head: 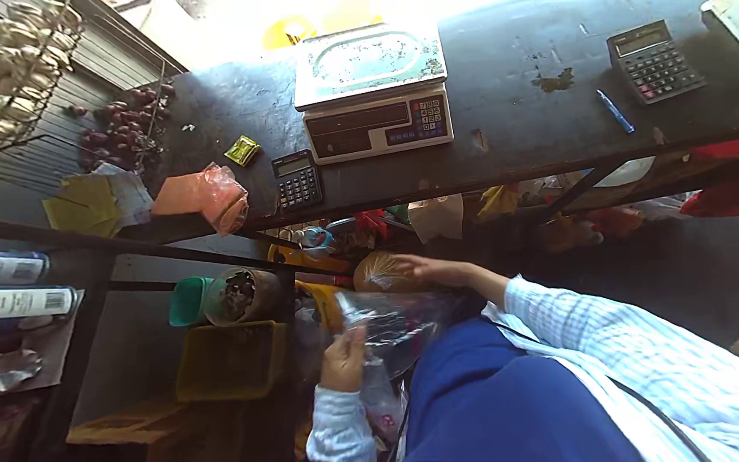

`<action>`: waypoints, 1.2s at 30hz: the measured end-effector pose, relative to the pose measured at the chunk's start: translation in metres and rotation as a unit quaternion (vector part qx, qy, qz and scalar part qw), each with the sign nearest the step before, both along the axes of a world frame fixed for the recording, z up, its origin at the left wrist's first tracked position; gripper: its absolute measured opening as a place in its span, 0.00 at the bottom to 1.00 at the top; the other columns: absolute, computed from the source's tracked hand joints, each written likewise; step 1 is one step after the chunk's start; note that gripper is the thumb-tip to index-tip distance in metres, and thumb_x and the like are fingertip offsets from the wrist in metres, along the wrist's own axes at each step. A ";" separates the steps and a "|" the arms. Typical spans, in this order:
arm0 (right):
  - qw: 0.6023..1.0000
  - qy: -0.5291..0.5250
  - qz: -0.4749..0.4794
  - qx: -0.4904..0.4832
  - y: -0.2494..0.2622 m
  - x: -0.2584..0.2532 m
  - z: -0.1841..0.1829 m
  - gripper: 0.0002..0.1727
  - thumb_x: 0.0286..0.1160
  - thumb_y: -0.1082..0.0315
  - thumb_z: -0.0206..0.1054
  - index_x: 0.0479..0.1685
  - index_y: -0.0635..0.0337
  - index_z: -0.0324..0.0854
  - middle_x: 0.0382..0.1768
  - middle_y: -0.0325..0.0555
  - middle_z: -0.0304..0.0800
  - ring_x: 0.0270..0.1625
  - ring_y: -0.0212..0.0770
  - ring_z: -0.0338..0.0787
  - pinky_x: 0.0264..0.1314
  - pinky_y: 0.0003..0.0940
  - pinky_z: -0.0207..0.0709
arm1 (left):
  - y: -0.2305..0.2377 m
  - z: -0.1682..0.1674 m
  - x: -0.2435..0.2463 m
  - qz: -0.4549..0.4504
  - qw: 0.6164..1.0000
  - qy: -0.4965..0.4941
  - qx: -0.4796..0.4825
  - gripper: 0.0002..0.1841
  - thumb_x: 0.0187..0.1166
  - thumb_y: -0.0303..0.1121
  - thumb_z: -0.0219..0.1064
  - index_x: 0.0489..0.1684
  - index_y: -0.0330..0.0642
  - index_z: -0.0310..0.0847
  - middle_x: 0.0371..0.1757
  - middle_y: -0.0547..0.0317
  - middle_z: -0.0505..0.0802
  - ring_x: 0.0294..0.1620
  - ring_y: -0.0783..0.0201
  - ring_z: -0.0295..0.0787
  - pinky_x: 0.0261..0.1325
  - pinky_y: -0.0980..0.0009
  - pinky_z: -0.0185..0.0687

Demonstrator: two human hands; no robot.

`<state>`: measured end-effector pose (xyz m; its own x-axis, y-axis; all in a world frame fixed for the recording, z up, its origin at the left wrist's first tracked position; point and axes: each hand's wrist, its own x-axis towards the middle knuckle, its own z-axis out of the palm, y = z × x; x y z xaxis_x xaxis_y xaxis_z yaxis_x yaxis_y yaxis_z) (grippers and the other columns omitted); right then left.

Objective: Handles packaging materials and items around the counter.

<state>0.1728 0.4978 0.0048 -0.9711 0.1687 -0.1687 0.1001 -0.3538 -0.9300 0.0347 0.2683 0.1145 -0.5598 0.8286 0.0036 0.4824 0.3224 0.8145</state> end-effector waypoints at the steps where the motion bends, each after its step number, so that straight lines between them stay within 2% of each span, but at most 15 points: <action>1: 0.999 0.023 0.039 0.003 -0.008 0.015 0.009 0.51 0.73 0.45 0.65 0.95 0.58 0.45 0.85 0.58 0.68 0.82 0.49 0.73 0.81 0.48 0.69 | 0.013 0.000 0.004 -0.053 0.997 -0.047 -0.018 0.20 0.85 0.37 0.58 0.45 0.23 0.87 0.25 0.61 0.90 0.22 0.84 0.80 0.33 0.82 0.81; 4: 0.996 0.014 0.088 0.031 -0.012 0.053 0.037 0.33 0.70 0.71 0.72 0.77 0.69 0.68 0.59 0.54 0.86 0.55 0.33 0.86 0.61 0.34 0.80 | 0.050 0.000 0.015 -0.161 0.978 -0.126 -0.046 0.14 0.81 0.34 0.62 0.44 0.30 0.87 0.26 0.72 0.90 0.24 0.89 0.81 0.35 0.86 0.80; 6: 0.997 -0.010 0.047 0.067 -0.002 0.077 0.041 0.08 0.74 0.72 0.70 0.46 0.67 0.84 0.33 0.36 0.88 0.34 0.22 0.84 0.42 0.24 0.79 | 0.070 0.003 0.022 -0.194 0.974 -0.101 -0.057 0.14 0.81 0.34 0.64 0.49 0.32 0.89 0.36 0.66 0.95 0.32 0.86 0.86 0.43 0.84 0.83; 8: 0.992 -0.027 -0.045 0.116 0.015 0.112 0.045 0.09 0.79 0.69 0.65 0.37 0.67 0.85 0.28 0.35 0.86 0.29 0.22 0.81 0.36 0.23 0.77 | 0.089 0.006 0.026 -0.200 0.976 -0.039 -0.075 0.17 0.84 0.36 0.61 0.59 0.36 0.90 0.52 0.56 0.97 0.46 0.75 0.94 0.57 0.72 0.87; 11: 0.951 -0.111 -0.259 0.130 0.039 0.184 0.049 0.15 0.86 0.67 0.57 0.47 0.72 0.86 0.38 0.43 0.89 0.36 0.26 0.83 0.43 0.28 0.79 | 0.110 0.008 0.038 -0.126 0.986 0.032 -0.103 0.20 0.90 0.41 0.53 0.63 0.41 0.89 0.44 0.54 0.97 0.35 0.65 0.91 0.46 0.58 0.86; 13: 0.895 -0.158 -0.410 0.076 0.049 0.238 0.044 0.17 0.91 0.66 0.52 0.59 0.70 0.81 0.35 0.41 0.85 0.31 0.27 0.81 0.39 0.27 0.79 | 0.126 0.002 0.055 -0.055 0.997 0.019 -0.055 0.22 0.93 0.39 0.48 0.58 0.36 0.89 0.23 0.65 0.85 0.17 0.76 0.73 0.27 0.73 0.74; 15: 0.835 -0.148 -0.528 0.039 0.054 0.295 0.028 0.21 0.91 0.64 0.43 0.65 0.65 0.78 0.25 0.31 0.75 0.23 0.25 0.74 0.29 0.24 0.74 | 0.147 0.000 0.085 -0.045 0.998 -0.031 0.007 0.23 0.92 0.37 0.44 0.60 0.29 0.84 0.34 0.61 0.88 0.30 0.80 0.77 0.39 0.79 0.75; 17: 0.774 -0.130 -0.619 0.020 0.048 0.351 0.024 0.23 0.89 0.65 0.39 0.64 0.65 0.78 0.25 0.32 0.80 0.24 0.28 0.79 0.33 0.28 0.79 | 0.169 0.000 0.129 -0.111 0.990 -0.088 0.024 0.25 0.83 0.32 0.46 0.68 0.19 0.75 0.62 0.36 0.88 0.59 0.64 0.84 0.67 0.67 0.74; 20: 0.673 -0.082 -0.734 0.040 0.036 0.427 0.033 0.19 0.90 0.69 0.43 0.62 0.69 0.78 0.29 0.35 0.87 0.28 0.31 0.87 0.37 0.31 0.87 | 0.213 0.006 0.221 -0.166 0.986 0.000 0.022 0.27 0.61 0.28 0.62 0.62 0.21 0.76 0.55 0.34 0.86 0.60 0.49 0.81 0.67 0.54 0.73; 22: 0.598 -0.045 -0.798 0.062 0.031 0.479 0.039 0.19 0.93 0.67 0.43 0.64 0.67 0.76 0.32 0.35 0.89 0.33 0.31 0.90 0.43 0.32 0.89 | 0.235 0.014 0.284 -0.207 0.968 0.127 0.061 0.21 0.60 0.23 0.70 0.55 0.25 0.82 0.55 0.31 0.89 0.62 0.35 0.82 0.70 0.40 0.72; 24: 0.533 -0.009 -0.845 0.026 0.029 0.528 0.045 0.20 0.96 0.61 0.40 0.70 0.60 0.73 0.40 0.37 0.89 0.43 0.33 0.92 0.52 0.35 0.88 | 0.256 0.014 0.338 -0.229 0.941 0.210 0.132 0.15 0.63 0.20 0.67 0.49 0.33 0.88 0.54 0.36 0.90 0.59 0.37 0.85 0.64 0.43 0.76; 26: 0.509 0.033 -0.857 -0.070 0.027 0.563 0.050 0.21 0.97 0.56 0.36 0.75 0.53 0.66 0.50 0.40 0.86 0.51 0.36 0.90 0.57 0.38 0.86 | 0.275 0.013 0.376 -0.257 0.925 0.235 0.149 0.17 0.69 0.20 0.64 0.54 0.39 0.90 0.57 0.38 0.90 0.58 0.38 0.85 0.61 0.44 0.78; 29: 0.488 0.057 -0.853 -0.176 0.016 0.594 0.054 0.21 0.96 0.51 0.36 0.67 0.47 0.71 0.44 0.37 0.88 0.44 0.34 0.91 0.47 0.35 0.87 | 0.295 -0.001 0.425 -0.412 0.889 0.198 0.018 0.31 0.67 0.38 0.78 0.75 0.48 0.80 0.75 0.38 0.82 0.69 0.32 0.78 0.66 0.34 0.72; 32: 0.493 0.072 -0.838 -0.223 0.002 0.612 0.059 0.24 0.96 0.50 0.36 0.74 0.47 0.71 0.49 0.41 0.90 0.48 0.38 0.92 0.49 0.37 0.88 | 0.289 -0.040 0.498 -0.575 0.797 0.157 -0.098 0.48 0.53 0.50 0.88 0.83 0.53 0.74 0.85 0.33 0.71 0.77 0.26 0.70 0.72 0.28 0.65; 36: 0.473 0.121 -0.832 -0.264 -0.005 0.634 0.065 0.21 0.96 0.53 0.41 0.72 0.50 0.73 0.50 0.45 0.90 0.49 0.41 0.92 0.51 0.40 0.88 | 0.269 -0.061 0.587 -0.676 0.693 0.170 -0.185 0.52 0.51 0.55 0.88 0.87 0.60 0.69 0.90 0.40 0.65 0.80 0.33 0.68 0.76 0.36 0.63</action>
<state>0.8072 0.4923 0.0697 0.4307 0.7295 -0.5313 -0.8114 0.0552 -0.5819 0.6214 0.5368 0.0535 0.7093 0.5752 -0.4076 0.6912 -0.4537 0.5625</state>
